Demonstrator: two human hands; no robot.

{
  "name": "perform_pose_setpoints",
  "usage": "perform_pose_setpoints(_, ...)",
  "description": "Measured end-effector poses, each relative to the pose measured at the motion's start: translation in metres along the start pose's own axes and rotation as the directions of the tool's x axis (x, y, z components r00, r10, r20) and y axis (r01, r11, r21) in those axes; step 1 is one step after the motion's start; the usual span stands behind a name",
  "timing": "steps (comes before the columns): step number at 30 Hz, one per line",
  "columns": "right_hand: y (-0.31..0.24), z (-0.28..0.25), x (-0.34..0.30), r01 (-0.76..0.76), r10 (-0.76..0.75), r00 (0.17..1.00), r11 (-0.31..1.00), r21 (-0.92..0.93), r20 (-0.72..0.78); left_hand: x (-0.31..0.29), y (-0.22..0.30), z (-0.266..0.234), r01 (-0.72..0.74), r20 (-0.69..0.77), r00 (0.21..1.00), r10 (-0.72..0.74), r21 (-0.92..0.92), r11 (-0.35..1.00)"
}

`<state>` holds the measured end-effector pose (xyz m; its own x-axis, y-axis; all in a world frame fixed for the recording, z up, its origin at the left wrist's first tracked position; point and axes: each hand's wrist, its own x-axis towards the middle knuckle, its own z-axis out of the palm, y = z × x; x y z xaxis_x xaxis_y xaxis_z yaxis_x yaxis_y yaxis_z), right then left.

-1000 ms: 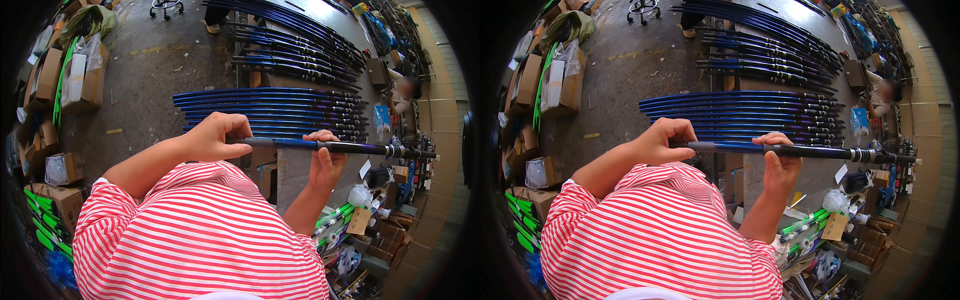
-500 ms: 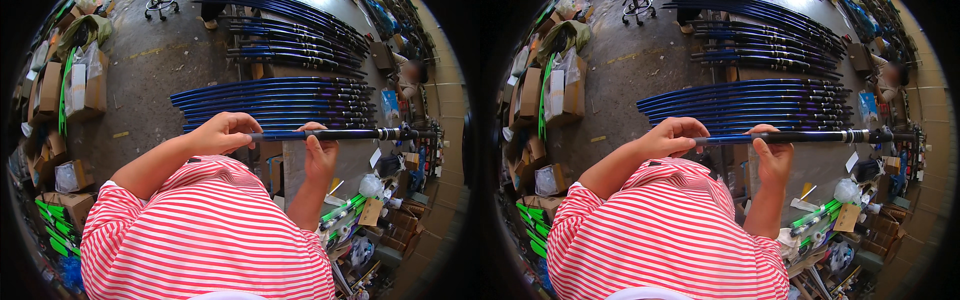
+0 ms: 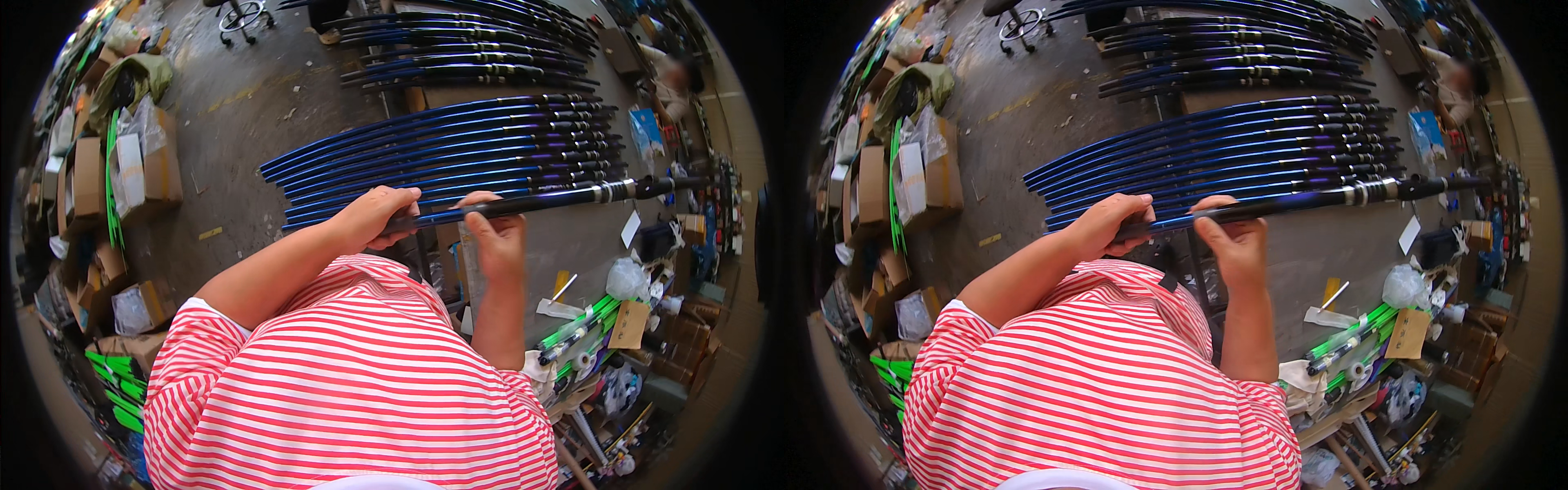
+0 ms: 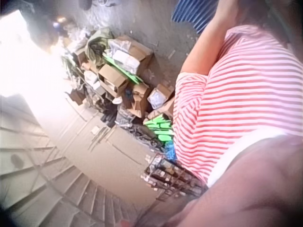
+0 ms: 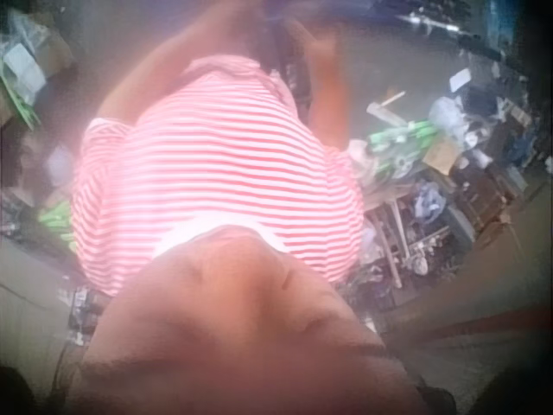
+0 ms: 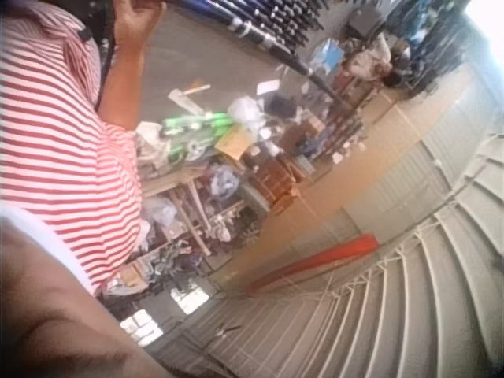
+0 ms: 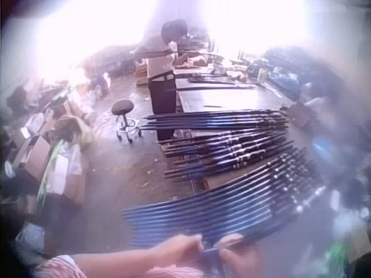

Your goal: The person uses a white pen to mark several blue rods on a table and then picks up and rotates the rods one at a time.

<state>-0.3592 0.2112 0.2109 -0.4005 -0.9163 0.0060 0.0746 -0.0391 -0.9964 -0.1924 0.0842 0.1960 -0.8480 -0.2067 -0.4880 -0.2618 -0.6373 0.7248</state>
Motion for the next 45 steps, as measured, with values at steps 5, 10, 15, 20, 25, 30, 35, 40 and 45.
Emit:
perform_pose_setpoints(5,0.025,0.009,-0.019,0.187,-0.178,0.972,0.981,-0.045,0.155,0.024,-0.009,0.038,-0.037,-0.036,0.998,0.046,0.215,0.976)
perform_pose_setpoints(10,0.063,-0.071,-0.018,0.065,0.205,0.882,0.840,0.538,-0.425,0.066,-0.034,0.051,-0.174,0.031,0.972,0.234,0.766,0.618)
perform_pose_setpoints(15,0.124,-0.114,-0.034,-0.162,0.360,0.716,0.919,0.358,-0.598,0.132,-0.083,0.053,0.046,-0.079,0.996,0.035,0.826,0.562)
perform_pose_setpoints(20,0.162,-0.178,-0.057,-0.242,0.376,0.623,0.926,0.289,-0.685,0.118,-0.086,0.029,-0.179,0.170,0.872,0.459,0.984,-0.025)
perform_pose_setpoints(25,0.128,-0.207,-0.048,-0.739,0.527,0.585,0.660,-0.136,-0.617,0.041,-0.092,-0.046,0.216,0.007,0.882,0.471,0.883,-0.417)
perform_pose_setpoints(30,0.093,-0.212,-0.007,-0.635,0.340,0.743,0.628,-0.449,-0.577,-0.007,-0.121,-0.081,0.330,-0.060,0.838,0.542,0.848,-0.415)
perform_pose_setpoints(35,0.151,-0.224,0.044,-0.276,0.478,0.663,0.871,0.406,-0.576,-0.041,-0.103,-0.060,0.306,-0.285,0.817,0.502,0.951,0.044)
perform_pose_setpoints(40,0.154,-0.214,0.062,0.188,0.576,0.647,0.515,0.836,-0.500,-0.085,-0.082,-0.046,0.229,-0.258,0.892,0.371,0.966,0.122)
perform_pose_setpoints(45,0.104,-0.193,0.063,0.312,0.521,0.640,0.496,0.810,-0.565,-0.129,-0.069,-0.049,0.138,-0.092,0.847,0.523,0.989,-0.049)
